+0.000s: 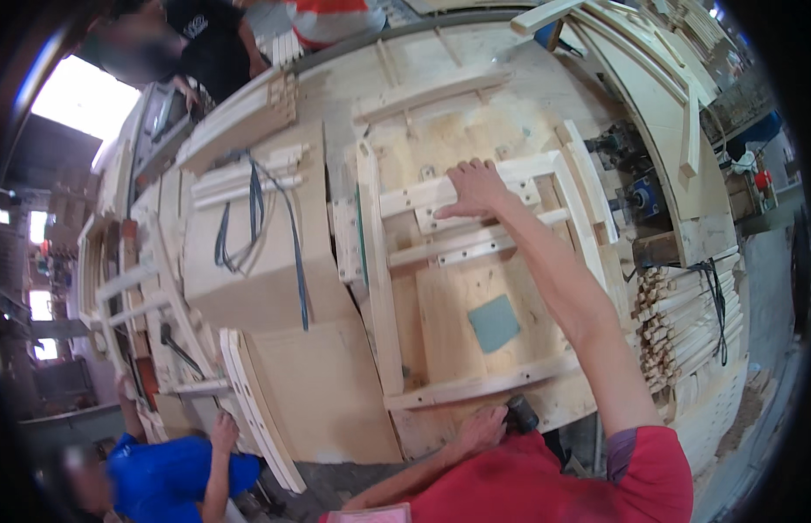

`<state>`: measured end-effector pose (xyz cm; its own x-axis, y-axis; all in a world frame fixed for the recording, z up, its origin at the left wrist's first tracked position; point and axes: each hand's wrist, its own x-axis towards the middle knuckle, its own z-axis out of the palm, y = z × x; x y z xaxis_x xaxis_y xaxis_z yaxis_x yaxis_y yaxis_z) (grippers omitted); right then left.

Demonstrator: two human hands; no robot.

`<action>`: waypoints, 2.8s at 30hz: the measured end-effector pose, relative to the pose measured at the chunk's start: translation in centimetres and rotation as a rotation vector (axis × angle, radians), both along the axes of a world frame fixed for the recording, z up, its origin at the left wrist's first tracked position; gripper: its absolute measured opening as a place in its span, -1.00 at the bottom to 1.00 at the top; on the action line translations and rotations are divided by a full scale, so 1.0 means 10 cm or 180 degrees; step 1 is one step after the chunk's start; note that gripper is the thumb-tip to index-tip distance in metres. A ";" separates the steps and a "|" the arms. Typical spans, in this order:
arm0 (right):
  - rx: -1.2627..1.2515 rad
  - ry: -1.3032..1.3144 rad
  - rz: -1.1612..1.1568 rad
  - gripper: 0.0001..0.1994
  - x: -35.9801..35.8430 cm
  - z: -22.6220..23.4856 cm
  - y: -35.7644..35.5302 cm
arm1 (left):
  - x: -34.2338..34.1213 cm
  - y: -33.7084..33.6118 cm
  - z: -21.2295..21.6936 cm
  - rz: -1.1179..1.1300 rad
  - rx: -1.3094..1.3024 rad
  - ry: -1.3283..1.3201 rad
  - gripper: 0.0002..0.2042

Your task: The person assembles wooden chair frames on a workbench in a factory setting. They pick up wooden slats and legs, align them into a jig, and use a hammer to secure the joints. The person repeatedly handles multiple units, stacking completed frames on the table.

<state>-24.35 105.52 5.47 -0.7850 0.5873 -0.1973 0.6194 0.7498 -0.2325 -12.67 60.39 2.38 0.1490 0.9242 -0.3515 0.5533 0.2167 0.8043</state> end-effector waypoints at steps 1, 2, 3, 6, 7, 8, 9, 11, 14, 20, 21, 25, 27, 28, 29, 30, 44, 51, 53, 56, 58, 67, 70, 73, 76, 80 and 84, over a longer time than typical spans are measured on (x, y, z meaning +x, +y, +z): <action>0.0121 -0.0021 0.0043 -0.04 0.00 0.01 -0.01 | 0.00 0.01 0.01 -0.0052 -0.0146 -0.0020 -0.71; 0.0210 -0.0037 0.0104 0.00 -0.01 0.00 -0.04 | 0.00 0.01 0.03 -0.0130 -0.0197 -0.0085 -0.70; 0.0306 -0.0035 0.0177 0.06 -0.01 -0.03 -0.11 | -0.05 0.06 0.06 -0.0199 -0.0237 -0.0140 -0.69; 0.0227 -0.0017 0.0030 0.08 0.01 -0.05 -0.14 | -0.53 0.44 0.58 0.0250 -0.0665 0.0250 -0.52; 0.0213 -0.0032 0.0000 0.08 0.02 -0.04 -0.12 | -0.72 0.51 0.54 0.1232 0.0238 0.0867 -0.44; 0.0196 -0.0040 -0.0030 0.09 0.04 -0.03 -0.10 | -0.92 0.57 0.46 0.2201 0.1158 0.1485 -0.36; 0.0185 -0.0045 -0.0040 0.09 0.03 -0.02 -0.10 | -1.22 0.73 0.39 0.2431 0.1265 0.2003 -0.31; 0.0155 -0.0067 0.0009 0.08 -0.04 0.01 -0.18 | -1.61 0.84 0.25 0.2634 0.0998 0.2541 -0.25; 0.0204 0.0059 0.0015 0.00 -0.08 -0.01 -0.18 | -1.86 0.77 0.02 0.2601 0.0560 0.2041 -0.27; 0.0437 0.0577 -0.0251 -0.12 -0.05 -0.16 -0.11 | -1.89 0.73 -0.07 0.2404 0.0306 0.1689 -0.33; 0.0402 0.0561 -0.0261 -0.12 -0.06 -0.17 -0.09 | -1.90 0.77 -0.10 0.2415 0.0441 0.1705 -0.33; 0.0278 0.0557 -0.0288 -0.16 -0.09 -0.16 -0.14 | -1.87 0.71 -0.06 0.2423 0.0591 0.1679 -0.34; 0.0249 0.0627 -0.0316 -0.17 -0.05 -0.16 -0.13 | -1.84 0.75 0.05 0.2434 0.0280 0.1597 -0.35; 0.0260 0.0642 -0.0333 -0.17 -0.03 -0.16 -0.10 | -1.85 0.80 0.08 0.2416 0.0247 0.1592 -0.34; 0.0246 0.0647 -0.0335 -0.17 -0.04 -0.14 -0.11 | -1.85 0.80 0.09 0.2431 0.0189 0.1601 -0.33; 0.0233 0.0652 -0.0335 -0.17 -0.05 -0.13 -0.12 | -1.85 0.80 0.11 0.2447 0.0131 0.1608 -0.32; 0.0284 0.0546 -0.0389 -0.18 -0.09 -0.09 -0.20 | -1.89 0.71 -0.04 0.2576 0.0301 0.1692 -0.23; 0.0114 0.0245 -0.0374 -0.15 -0.18 -0.05 -0.12 | -1.85 0.72 -0.09 0.2653 0.0444 0.1742 -0.24; 0.0018 0.0038 -0.0409 -0.13 -0.15 -0.05 -0.07 | -1.66 0.66 0.09 0.2355 0.1102 0.2310 -0.35; -0.0011 0.0040 -0.0392 -0.10 -0.19 -0.07 -0.12 | -1.13 0.44 0.31 0.1493 0.2266 0.1740 -0.54; 0.0124 0.0007 -0.0421 -0.08 -0.14 -0.07 -0.08 | -0.77 0.25 0.50 -0.0272 0.1895 0.1334 -0.62; -0.0108 -0.0282 -0.0169 0.05 -0.20 0.13 -0.07 | -0.07 -0.09 0.02 -0.0337 0.0241 0.0432 -0.73; -0.0004 -0.0146 -0.0298 0.08 -0.12 -0.01 -0.11 | -0.23 -0.01 0.29 -0.0226 -0.0293 0.0095 -0.72; -0.0037 -0.0153 -0.0313 0.08 -0.13 -0.03 -0.14 | -0.63 0.10 1.05 0.0922 -0.0940 -0.0851 -0.64; -0.0080 -0.0036 -0.0341 0.08 -0.09 -0.07 -0.11 | -1.15 -0.07 1.18 0.1982 0.0261 -0.1545 -0.69; -0.0063 -0.0007 -0.0339 0.07 -0.10 -0.05 -0.12 | -1.79 -0.26 1.24 0.3372 0.0223 -0.2769 -0.43; -0.0066 0.0026 -0.0345 0.05 -0.11 -0.03 -0.13 | -2.01 -0.37 0.99 0.4416 0.0175 -0.1286 -0.74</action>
